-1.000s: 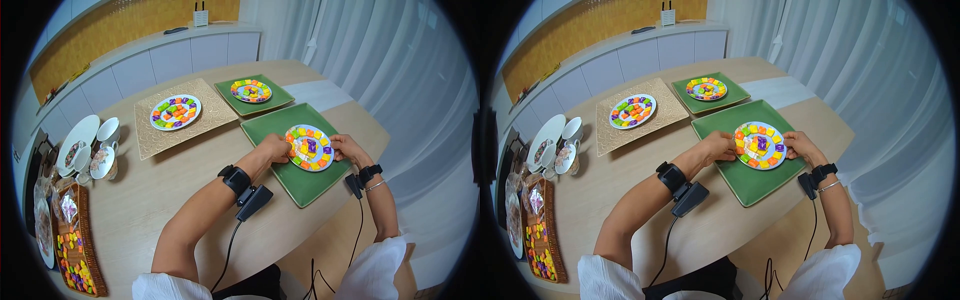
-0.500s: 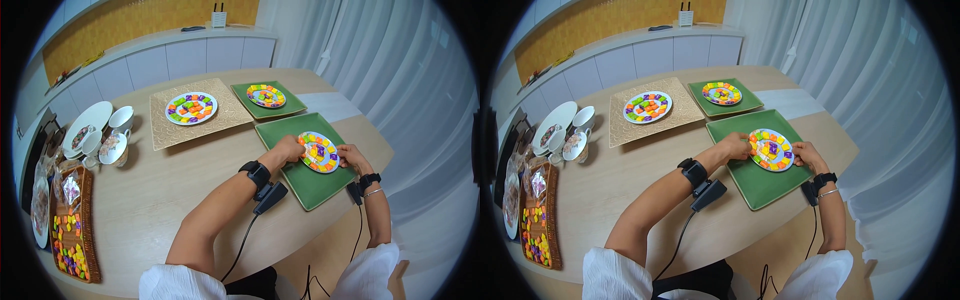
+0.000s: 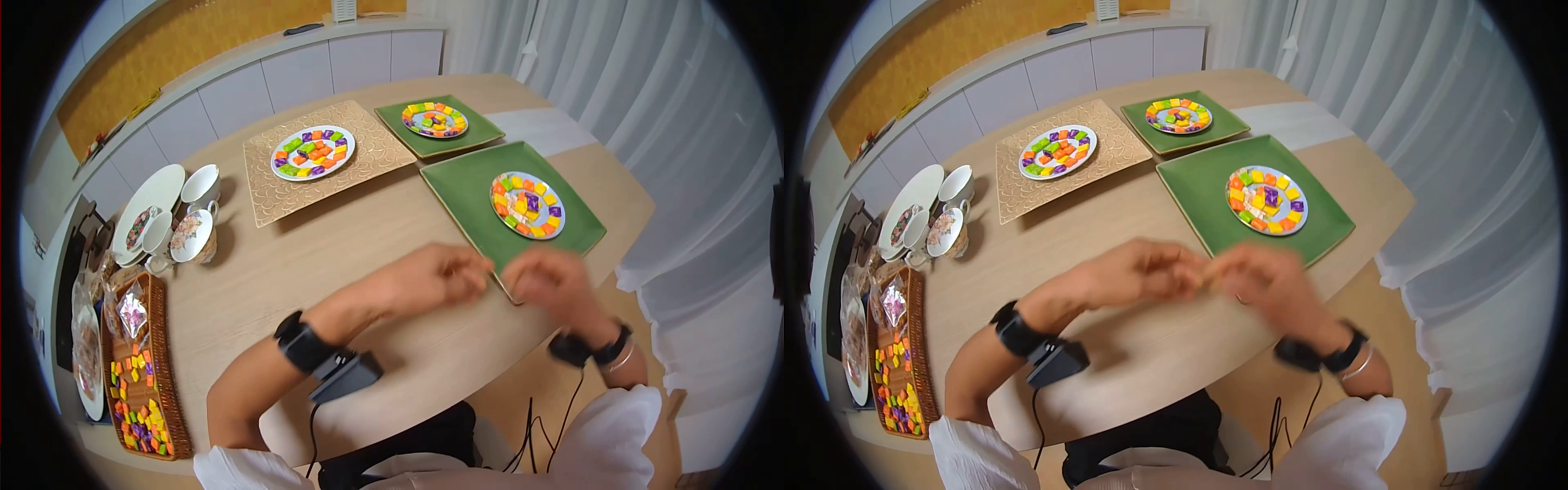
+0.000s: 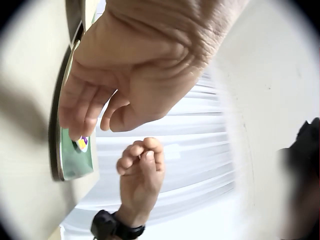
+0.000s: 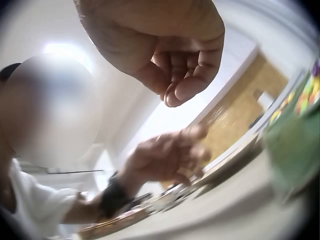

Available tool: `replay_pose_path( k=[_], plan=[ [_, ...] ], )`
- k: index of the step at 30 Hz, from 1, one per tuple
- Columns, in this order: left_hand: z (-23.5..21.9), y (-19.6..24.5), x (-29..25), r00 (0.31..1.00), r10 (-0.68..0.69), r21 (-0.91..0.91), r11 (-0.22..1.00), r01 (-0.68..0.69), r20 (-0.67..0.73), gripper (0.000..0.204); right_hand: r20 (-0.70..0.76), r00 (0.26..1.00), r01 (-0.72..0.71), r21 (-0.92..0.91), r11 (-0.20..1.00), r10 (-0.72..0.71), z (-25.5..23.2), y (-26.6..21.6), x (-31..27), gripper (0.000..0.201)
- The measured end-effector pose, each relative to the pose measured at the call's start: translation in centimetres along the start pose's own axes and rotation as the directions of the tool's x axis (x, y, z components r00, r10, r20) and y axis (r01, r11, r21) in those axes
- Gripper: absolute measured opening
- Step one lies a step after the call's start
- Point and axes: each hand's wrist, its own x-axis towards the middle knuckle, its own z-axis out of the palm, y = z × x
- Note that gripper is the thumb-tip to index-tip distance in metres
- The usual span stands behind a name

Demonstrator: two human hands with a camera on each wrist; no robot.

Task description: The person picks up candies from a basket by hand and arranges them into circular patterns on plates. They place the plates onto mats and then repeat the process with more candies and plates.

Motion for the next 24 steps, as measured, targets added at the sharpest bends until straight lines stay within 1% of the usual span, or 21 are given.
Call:
replay_pose_path(
  k=[1,2,3,4,6,7,9,10,11,13,14,15,16,17,18,19,20,21,22,23,24],
  plan=[
    [0.8,-0.1,-1.3,0.994,0.058,-0.032,0.998,-0.056,0.093,0.040,0.104,0.989,0.106,-0.008,0.994,-0.104,2.1,0.1,-1.2,0.013],
    [1.9,-0.4,-2.7,0.990,0.120,0.079,0.989,-0.126,0.072,0.039,0.214,0.954,0.216,-0.004,0.976,-0.210,3.9,0.3,-2.2,0.013],
    [2.9,-0.5,-4.2,0.982,0.183,0.188,0.964,-0.189,0.051,0.037,0.252,0.952,0.148,0.114,0.982,-0.173,5.3,0.6,-3.0,0.012],
    [3.7,0.5,-6.0,0.994,0.077,0.249,0.964,-0.093,0.073,0.039,0.304,0.943,0.070,0.228,0.971,-0.139,6.5,0.9,-3.7,0.012],
    [5.0,2.8,-9.3,0.986,-0.153,0.383,0.916,0.120,0.059,0.043,0.269,0.954,0.070,0.231,0.970,-0.133,8.4,1.5,-5.3,0.012],
    [5.4,2.7,-11.1,0.988,-0.140,0.358,0.928,0.107,0.068,0.043,0.252,0.959,0.071,0.233,0.970,-0.131,9.0,1.8,-5.8,0.013],
    [5.9,2.3,-14.9,0.988,-0.123,0.313,0.946,0.089,0.093,0.045,0.184,0.970,0.145,0.074,0.987,-0.156,10.5,2.8,-6.4,0.014],
    [6.0,2.2,-16.4,0.994,-0.084,0.347,0.936,0.055,0.068,0.045,0.150,0.973,0.177,-0.001,0.984,-0.174,11.3,3.0,-6.6,0.015],
    [6.4,2.1,-18.1,0.998,-0.052,0.376,0.926,0.039,0.026,0.045,0.099,0.972,0.220,-0.078,0.972,-0.212,11.6,2.9,-6.7,0.015],
    [8.0,1.2,-21.5,0.992,-0.009,0.423,0.904,0.062,-0.126,0.045,0.062,0.955,0.297,-0.181,0.938,-0.290,12.0,3.3,-6.6,0.014],
    [8.8,0.2,-22.7,0.968,0.022,0.445,0.890,0.095,-0.251,0.042,0.063,0.942,0.334,-0.207,0.920,-0.328,12.1,3.8,-6.7,0.012],
    [9.5,-0.2,-24.0,0.919,0.005,0.426,0.887,0.178,-0.393,0.038,0.035,0.958,0.286,-0.181,0.941,-0.284,12.5,3.6,-6.7,0.011],
    [10.0,-0.5,-25.1,0.850,-0.010,0.425,0.863,0.274,-0.527,0.034,0.001,0.971,0.236,-0.170,0.957,-0.239,12.4,3.6,-6.4,0.009],
    [10.3,-0.7,-26.1,0.799,0.073,0.510,0.803,0.307,-0.596,0.035,0.007,0.967,0.255,-0.123,0.959,-0.256,12.1,3.9,-6.1,0.008],
    [10.5,-0.7,-27.6,0.706,0.077,0.489,0.774,0.403,-0.704,0.035,-0.011,0.965,0.259,-0.092,0.961,-0.261,11.7,4.5,-5.8,0.006],
    [10.5,-0.7,-28.9,0.618,0.095,0.468,0.744,0.477,-0.781,0.035,0.044,0.970,0.244,-0.076,0.967,-0.241,11.1,5.2,-5.7,0.007],
    [10.2,-1.0,-30.1,0.539,0.126,0.452,0.716,0.532,-0.833,0.035,0.086,0.973,0.222,-0.079,0.972,-0.215,10.7,5.7,-5.7,0.009],
    [9.8,-1.6,-32.2,0.467,0.153,0.455,0.613,0.646,-0.871,0.036,0.097,0.979,0.182,-0.049,0.982,-0.177,10.7,5.8,-5.9,0.010],
    [9.0,-3.1,-35.4,0.402,0.200,0.445,0.506,0.739,-0.894,0.036,0.101,0.985,0.146,-0.034,0.989,-0.142,11.5,6.1,-6.1,0.010],
    [8.2,-3.4,-37.7,0.287,0.174,0.335,0.476,0.813,-0.942,0.036,0.105,0.989,0.106,-0.019,0.994,-0.103,11.5,6.1,-6.1,0.010],
    [7.4,-3.6,-40.0,0.168,0.155,0.220,0.443,0.869,-0.974,0.037,0.105,0.990,0.098,-0.021,0.995,-0.095,11.5,6.0,-6.1,0.010]
  ],
)
